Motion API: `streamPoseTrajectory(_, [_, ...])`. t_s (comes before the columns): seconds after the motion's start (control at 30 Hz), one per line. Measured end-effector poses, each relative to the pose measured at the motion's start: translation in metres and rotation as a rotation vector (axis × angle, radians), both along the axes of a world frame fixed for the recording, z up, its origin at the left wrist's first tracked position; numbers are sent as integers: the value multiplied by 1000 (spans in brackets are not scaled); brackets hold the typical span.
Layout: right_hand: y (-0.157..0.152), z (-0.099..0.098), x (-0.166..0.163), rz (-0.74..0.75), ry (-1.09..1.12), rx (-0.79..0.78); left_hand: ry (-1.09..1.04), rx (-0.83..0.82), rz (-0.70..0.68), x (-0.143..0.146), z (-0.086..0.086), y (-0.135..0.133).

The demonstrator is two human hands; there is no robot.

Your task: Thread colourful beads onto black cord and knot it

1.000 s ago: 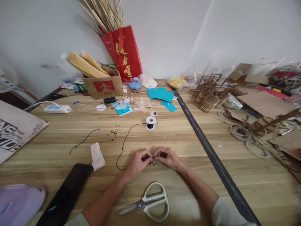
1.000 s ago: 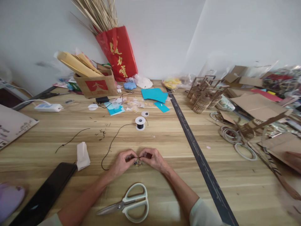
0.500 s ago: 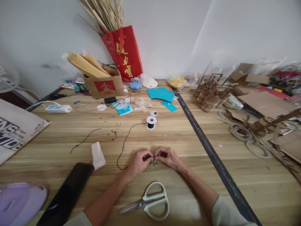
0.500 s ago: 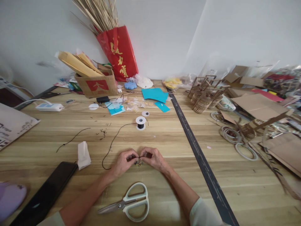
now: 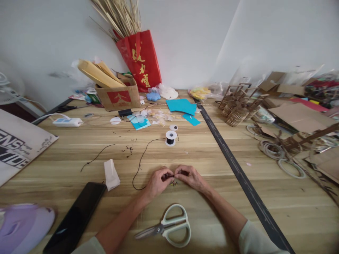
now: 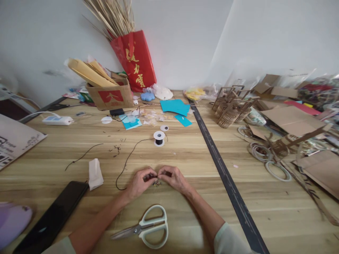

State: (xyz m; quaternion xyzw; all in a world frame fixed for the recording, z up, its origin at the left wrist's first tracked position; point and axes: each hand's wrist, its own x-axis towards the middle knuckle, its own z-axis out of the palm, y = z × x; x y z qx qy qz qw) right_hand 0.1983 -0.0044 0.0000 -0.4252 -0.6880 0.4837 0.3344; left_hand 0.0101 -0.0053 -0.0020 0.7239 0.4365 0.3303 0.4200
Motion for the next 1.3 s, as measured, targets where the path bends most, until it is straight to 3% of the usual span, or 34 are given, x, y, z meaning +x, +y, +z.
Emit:
streamPoseTrajectory(0.17, [1,0,1,6,-21,16,56,128,7,0,2,-1])
streamPoseTrajectory(0.3, [1,-3,1,-23,-15,14,144,316,140,-4,5,0])
streamPoseTrajectory(0.43, [1,-3,2,-47,-2,-7,202,353,216,-15,7,3])
streamPoseTrajectory(0.67, [1,-3,2,-51,4,-10,269,248,229,-39,3,18])
streamPoseTrajectory(0.9, [1,-5,1,-55,4,1,8,-15,337,-52,12,27])
streamPoseTrajectory(1.0, [0,-4,1,-58,-3,4,-19,-4,305,-48,14,25])
streamPoseTrajectory(1.17, [0,-2,0,-62,-6,8,17,54,127,-31,15,16])
streamPoseTrajectory(1.3, [0,-3,0,-54,14,-4,119,197,8,-23,11,14])
